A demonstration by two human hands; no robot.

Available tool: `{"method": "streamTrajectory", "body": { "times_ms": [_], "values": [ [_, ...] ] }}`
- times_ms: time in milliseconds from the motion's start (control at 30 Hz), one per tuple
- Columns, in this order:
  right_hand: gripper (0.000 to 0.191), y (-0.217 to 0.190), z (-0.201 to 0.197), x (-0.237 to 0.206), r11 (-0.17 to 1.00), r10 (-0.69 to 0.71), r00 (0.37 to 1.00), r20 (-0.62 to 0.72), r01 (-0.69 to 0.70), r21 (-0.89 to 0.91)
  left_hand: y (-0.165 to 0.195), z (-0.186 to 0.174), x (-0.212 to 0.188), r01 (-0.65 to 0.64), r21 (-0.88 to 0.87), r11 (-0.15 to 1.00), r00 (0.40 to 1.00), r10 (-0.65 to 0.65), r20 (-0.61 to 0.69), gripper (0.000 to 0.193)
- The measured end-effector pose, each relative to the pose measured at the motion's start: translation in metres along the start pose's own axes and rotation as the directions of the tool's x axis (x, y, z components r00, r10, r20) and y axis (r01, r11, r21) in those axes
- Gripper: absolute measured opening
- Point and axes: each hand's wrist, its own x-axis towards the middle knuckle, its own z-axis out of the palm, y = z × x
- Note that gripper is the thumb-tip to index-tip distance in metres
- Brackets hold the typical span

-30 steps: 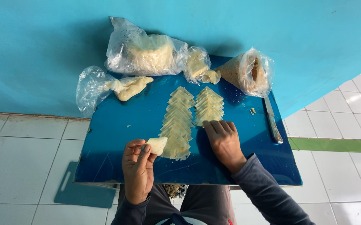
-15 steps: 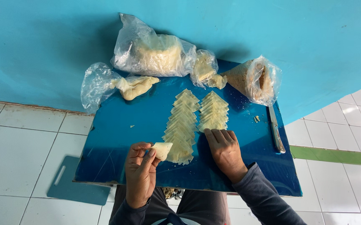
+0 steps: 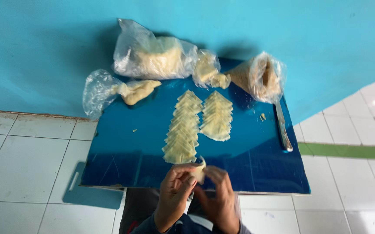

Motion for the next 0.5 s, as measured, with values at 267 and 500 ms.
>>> {"method": "streamTrajectory", "body": {
  "times_ms": [267, 500],
  "values": [
    [0.025, 0.043, -0.004, -0.004, 0.061, 0.505, 0.772, 0.387, -0.479, 0.876, 0.053, 0.028, 0.003, -0.024, 0.32, 0.947, 0.943, -0.085, 0.323, 0.075],
    [0.032, 0.052, -0.019, 0.009, -0.146, 0.529, 0.632, 0.567, -0.59, 0.794, 0.048, -0.007, 0.014, -0.261, 0.622, 0.738, 0.965, 0.217, 0.147, 0.048]
  ]
}}
